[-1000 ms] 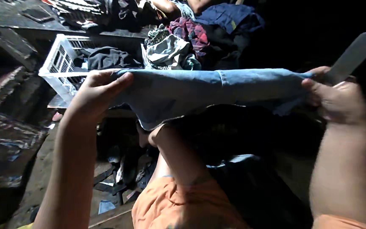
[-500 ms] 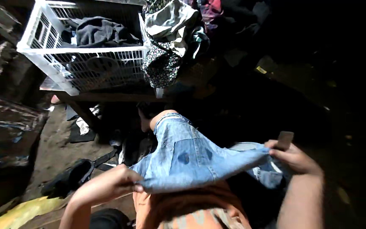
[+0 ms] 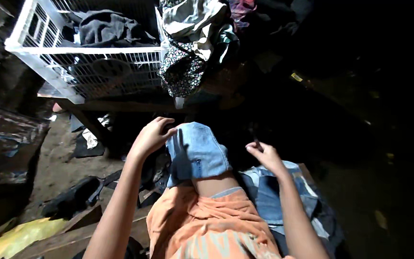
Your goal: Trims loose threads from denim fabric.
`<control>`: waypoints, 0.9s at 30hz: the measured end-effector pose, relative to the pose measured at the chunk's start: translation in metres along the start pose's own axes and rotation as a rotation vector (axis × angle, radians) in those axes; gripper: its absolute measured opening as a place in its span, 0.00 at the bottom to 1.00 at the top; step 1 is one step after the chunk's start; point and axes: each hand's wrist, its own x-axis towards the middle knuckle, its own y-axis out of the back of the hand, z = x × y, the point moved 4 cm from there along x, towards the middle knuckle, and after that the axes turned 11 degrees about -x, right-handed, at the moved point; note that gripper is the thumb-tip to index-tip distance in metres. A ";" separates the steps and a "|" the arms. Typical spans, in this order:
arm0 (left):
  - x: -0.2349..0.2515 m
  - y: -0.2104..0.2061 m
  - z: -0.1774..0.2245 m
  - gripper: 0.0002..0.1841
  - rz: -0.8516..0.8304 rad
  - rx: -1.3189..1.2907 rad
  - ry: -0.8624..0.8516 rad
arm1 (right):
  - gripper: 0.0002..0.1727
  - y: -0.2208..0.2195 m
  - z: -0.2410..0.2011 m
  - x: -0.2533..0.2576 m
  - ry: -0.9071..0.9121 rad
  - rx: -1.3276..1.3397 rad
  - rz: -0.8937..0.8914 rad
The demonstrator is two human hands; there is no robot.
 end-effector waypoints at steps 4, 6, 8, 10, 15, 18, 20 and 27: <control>0.039 -0.037 0.025 0.20 -0.222 0.041 -0.015 | 0.13 -0.042 0.005 -0.037 0.058 0.147 -0.145; 0.056 -0.056 0.034 0.23 -0.322 0.117 0.023 | 0.22 -0.057 0.002 -0.049 0.110 0.288 -0.094; 0.068 -0.073 0.041 0.29 -0.404 0.267 0.075 | 0.31 -0.067 -0.004 -0.051 0.122 0.407 -0.029; 0.070 -0.088 0.047 0.30 -0.417 0.376 0.057 | 0.32 -0.072 -0.010 -0.049 0.082 0.431 0.048; 0.073 -0.099 0.064 0.20 -0.382 0.361 0.061 | 0.17 -0.064 -0.033 -0.032 0.154 0.130 0.274; 0.087 -0.076 0.074 0.21 -0.308 0.132 0.070 | 0.15 -0.028 -0.056 -0.010 0.035 0.238 0.400; 0.090 -0.051 0.090 0.22 -0.185 -0.089 -0.073 | 0.16 0.006 -0.073 0.004 -0.027 0.428 0.503; 0.017 0.013 0.160 0.14 0.518 -0.413 -0.907 | 0.19 0.098 -0.141 -0.008 0.207 0.548 0.560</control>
